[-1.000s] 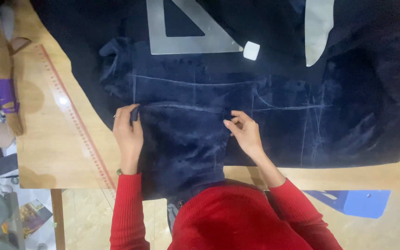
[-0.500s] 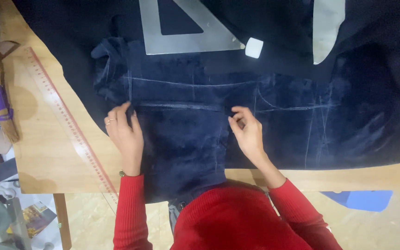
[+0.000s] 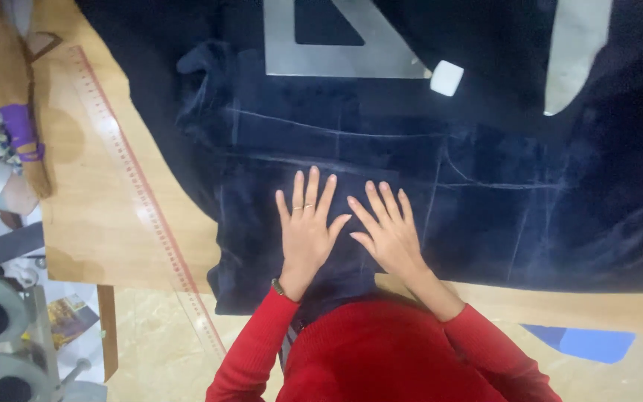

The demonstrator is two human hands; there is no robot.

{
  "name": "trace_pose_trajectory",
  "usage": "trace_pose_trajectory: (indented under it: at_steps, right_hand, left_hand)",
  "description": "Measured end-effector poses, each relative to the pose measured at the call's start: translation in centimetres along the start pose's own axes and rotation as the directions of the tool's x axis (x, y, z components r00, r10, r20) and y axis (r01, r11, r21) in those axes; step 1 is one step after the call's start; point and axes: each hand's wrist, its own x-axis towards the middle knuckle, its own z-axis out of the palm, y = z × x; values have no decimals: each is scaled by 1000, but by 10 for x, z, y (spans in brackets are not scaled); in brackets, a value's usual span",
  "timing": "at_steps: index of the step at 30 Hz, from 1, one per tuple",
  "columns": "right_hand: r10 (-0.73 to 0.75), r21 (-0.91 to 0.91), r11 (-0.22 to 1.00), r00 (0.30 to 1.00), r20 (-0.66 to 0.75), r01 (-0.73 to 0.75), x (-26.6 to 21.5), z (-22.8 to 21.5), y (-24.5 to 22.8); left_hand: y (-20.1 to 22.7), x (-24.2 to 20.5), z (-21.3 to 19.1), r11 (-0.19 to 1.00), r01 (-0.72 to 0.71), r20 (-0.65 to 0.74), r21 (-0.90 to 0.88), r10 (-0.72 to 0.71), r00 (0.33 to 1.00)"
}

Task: The person marks a dark blue fabric on a wooden table using a ruler and white chalk. They then use large scissors to cut the fabric along the marked lines.

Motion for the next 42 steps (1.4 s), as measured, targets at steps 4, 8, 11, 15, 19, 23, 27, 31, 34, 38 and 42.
trace_pose_trajectory:
  at_steps: [4,8,11,15,19,23,27,31,34,38,42]
  right_hand:
    - [14,-58,998,998,55,-11,-1,1,-1]
    - [29,-82,996,997,75,-23,-1,3,-2]
    - [43,-54,998,994,100,-37,0,1,-4]
    - [44,-64,997,992,120,-37,0,2,-5]
    - [58,-72,996,989,132,-49,1,0,-6]
    - [79,-71,995,985,150,-69,-1,-1,-7]
    - [63,-55,997,991,116,-57,0,0,-7]
    - [32,-27,999,995,95,-29,-1,4,-5]
    - [38,38,998,998,55,-40,-9,-1,1]
    - [295,189,939,955,-19,-286,-47,-38,42]
    - [450,-13,885,862,-235,-466,-113,-83,181]
  left_hand:
    - [0,-1,1,999,21,1,-42,-21,1000]
    - [-4,3,-10,989,148,-55,-12,-148,987]
    - [-24,9,-12,965,260,-89,23,-257,962]
    - [-31,9,-5,955,288,-78,72,-283,956]
    - [-31,8,-4,952,303,-80,42,-299,951]
    - [-40,9,-16,927,374,-123,37,-367,922]
    - [-47,6,-6,914,406,-145,-11,-403,904]
    - [-48,5,-6,912,409,-165,-27,-407,898]
    - [-49,0,-11,920,389,-148,-43,-391,908]
    - [-15,3,-35,947,323,-96,-4,-321,942]
    - [57,-4,-16,989,126,-37,-75,-129,991]
